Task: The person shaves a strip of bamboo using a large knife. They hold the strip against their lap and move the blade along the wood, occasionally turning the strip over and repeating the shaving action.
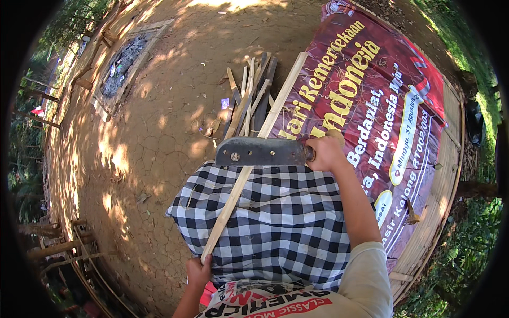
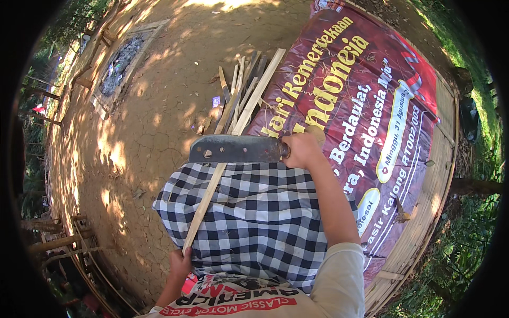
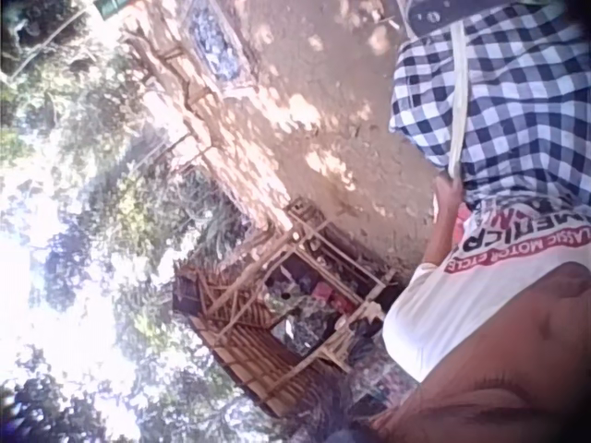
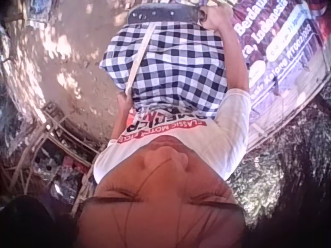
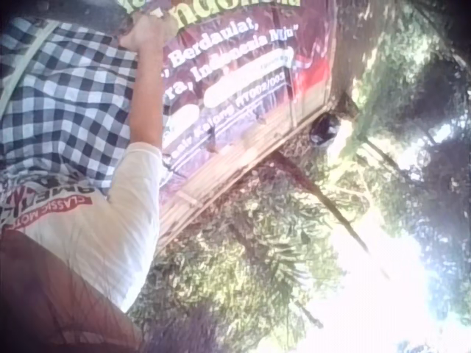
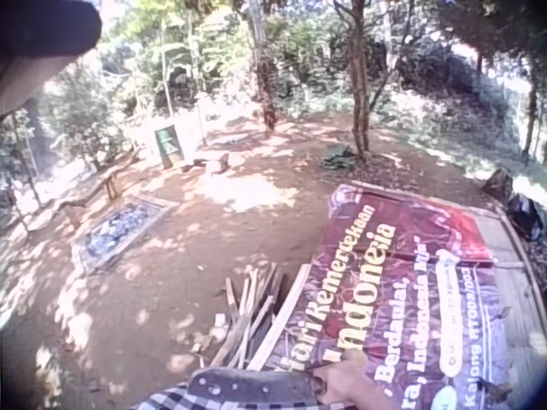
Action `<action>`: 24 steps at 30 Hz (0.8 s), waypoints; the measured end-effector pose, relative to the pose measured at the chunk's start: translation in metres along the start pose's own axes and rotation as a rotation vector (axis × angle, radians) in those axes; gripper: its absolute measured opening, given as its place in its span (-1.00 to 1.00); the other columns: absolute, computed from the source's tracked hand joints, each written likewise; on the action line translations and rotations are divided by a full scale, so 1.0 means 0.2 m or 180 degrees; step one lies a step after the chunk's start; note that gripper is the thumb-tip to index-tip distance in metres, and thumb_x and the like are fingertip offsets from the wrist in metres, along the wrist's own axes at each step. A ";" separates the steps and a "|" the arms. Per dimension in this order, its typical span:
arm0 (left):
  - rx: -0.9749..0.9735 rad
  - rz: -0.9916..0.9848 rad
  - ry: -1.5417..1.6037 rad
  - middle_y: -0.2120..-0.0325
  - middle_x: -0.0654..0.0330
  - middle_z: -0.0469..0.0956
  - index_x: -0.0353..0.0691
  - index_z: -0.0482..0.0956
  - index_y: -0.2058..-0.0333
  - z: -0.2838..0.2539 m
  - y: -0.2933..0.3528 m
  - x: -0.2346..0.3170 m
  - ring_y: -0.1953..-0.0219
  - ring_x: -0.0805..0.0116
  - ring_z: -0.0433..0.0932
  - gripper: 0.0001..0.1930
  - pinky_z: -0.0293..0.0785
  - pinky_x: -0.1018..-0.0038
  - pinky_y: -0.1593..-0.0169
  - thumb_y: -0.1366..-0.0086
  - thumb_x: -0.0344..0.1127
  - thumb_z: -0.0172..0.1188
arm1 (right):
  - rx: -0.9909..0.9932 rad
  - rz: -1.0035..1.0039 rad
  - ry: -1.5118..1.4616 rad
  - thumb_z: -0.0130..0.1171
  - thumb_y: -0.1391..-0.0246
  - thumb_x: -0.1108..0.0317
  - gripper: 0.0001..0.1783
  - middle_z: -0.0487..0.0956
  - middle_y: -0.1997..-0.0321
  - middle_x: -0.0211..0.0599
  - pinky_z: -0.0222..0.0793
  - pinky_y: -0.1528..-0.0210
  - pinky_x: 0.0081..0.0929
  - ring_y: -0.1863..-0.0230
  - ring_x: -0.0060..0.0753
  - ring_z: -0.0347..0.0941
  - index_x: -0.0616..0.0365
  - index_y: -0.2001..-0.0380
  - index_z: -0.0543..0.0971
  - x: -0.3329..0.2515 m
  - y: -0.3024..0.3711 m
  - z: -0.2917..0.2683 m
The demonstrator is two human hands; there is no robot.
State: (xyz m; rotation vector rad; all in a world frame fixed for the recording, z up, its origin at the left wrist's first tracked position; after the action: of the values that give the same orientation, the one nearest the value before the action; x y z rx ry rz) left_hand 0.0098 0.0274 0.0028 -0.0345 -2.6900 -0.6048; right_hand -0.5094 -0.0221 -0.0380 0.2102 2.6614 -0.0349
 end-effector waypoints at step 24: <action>-0.0278 0.0092 -0.0120 0.77 -0.21 0.41 -0.47 0.51 0.70 0.00 -0.05 -0.08 0.67 -0.19 0.51 -0.42 0.33 0.11 0.57 -0.18 0.04 0.22 | 0.0468 -0.0473 -0.0207 0.25 0.38 0.24 -0.76 0.57 0.59 -0.13 0.44 0.40 -0.17 0.50 -0.02 0.55 0.15 0.58 0.54 -0.35 0.07 -0.01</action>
State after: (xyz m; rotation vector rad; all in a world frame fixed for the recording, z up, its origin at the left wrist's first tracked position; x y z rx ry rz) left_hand 0.0241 0.0198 -0.0075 -0.1092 -2.6929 -0.7192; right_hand -0.4461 -0.0175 -0.0034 0.0568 2.6057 -0.2811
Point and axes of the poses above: each hand's wrist, its own y-axis away from the middle knuckle, its own z-axis out of the palm, x = y × z, the point moved 2 cm from there along -y, towards the middle knuckle
